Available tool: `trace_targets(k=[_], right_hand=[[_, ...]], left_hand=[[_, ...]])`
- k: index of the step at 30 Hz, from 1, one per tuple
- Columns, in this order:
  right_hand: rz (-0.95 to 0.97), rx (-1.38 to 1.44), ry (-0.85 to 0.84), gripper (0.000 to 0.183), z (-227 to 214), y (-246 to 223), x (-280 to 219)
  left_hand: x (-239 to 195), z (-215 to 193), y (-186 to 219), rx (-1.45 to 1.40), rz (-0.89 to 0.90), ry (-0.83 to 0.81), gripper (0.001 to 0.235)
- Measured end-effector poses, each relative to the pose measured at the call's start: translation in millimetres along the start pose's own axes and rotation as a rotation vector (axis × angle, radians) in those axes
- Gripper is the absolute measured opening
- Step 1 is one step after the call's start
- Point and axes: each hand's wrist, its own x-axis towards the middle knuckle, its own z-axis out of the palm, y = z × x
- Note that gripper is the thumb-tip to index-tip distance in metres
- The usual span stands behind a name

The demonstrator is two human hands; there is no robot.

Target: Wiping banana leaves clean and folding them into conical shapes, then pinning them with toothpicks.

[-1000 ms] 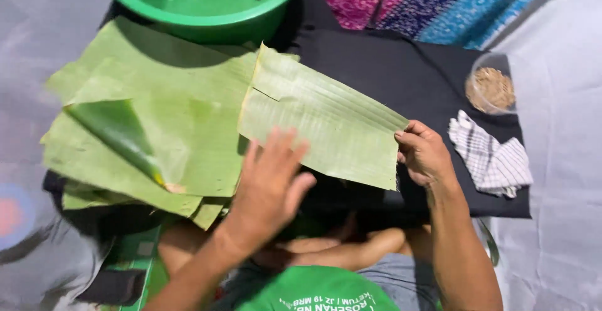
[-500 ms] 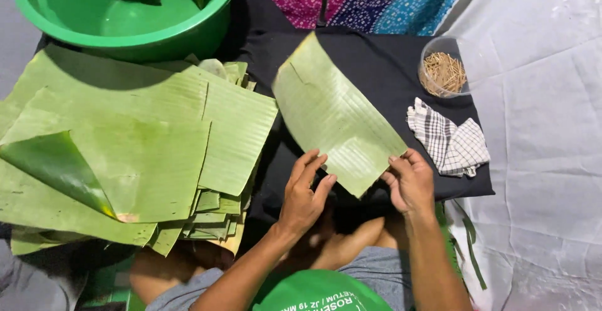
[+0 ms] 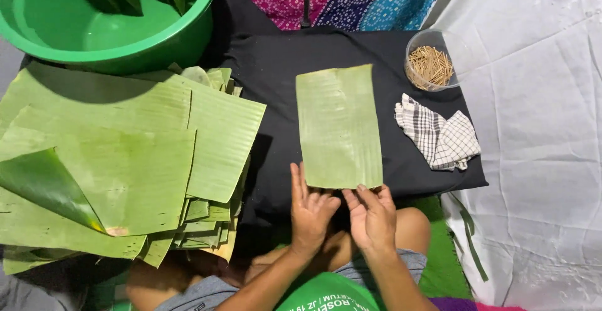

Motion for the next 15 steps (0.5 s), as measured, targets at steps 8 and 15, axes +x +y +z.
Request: trace_targets(k=[8, 15], right_hand=[[0.258, 0.105, -0.345, 0.030, -16.3, 0.8, -6.2], [0.145, 0.077, -0.232, 0.086, -20.4, -71.8, 44.9]], left_hand=[[38.2, -25.9, 22.0, -0.062, -0.166, 0.265, 0.070], [47.5, -79.5, 36.2, -0.028, -0.159, 0.379, 0.061]])
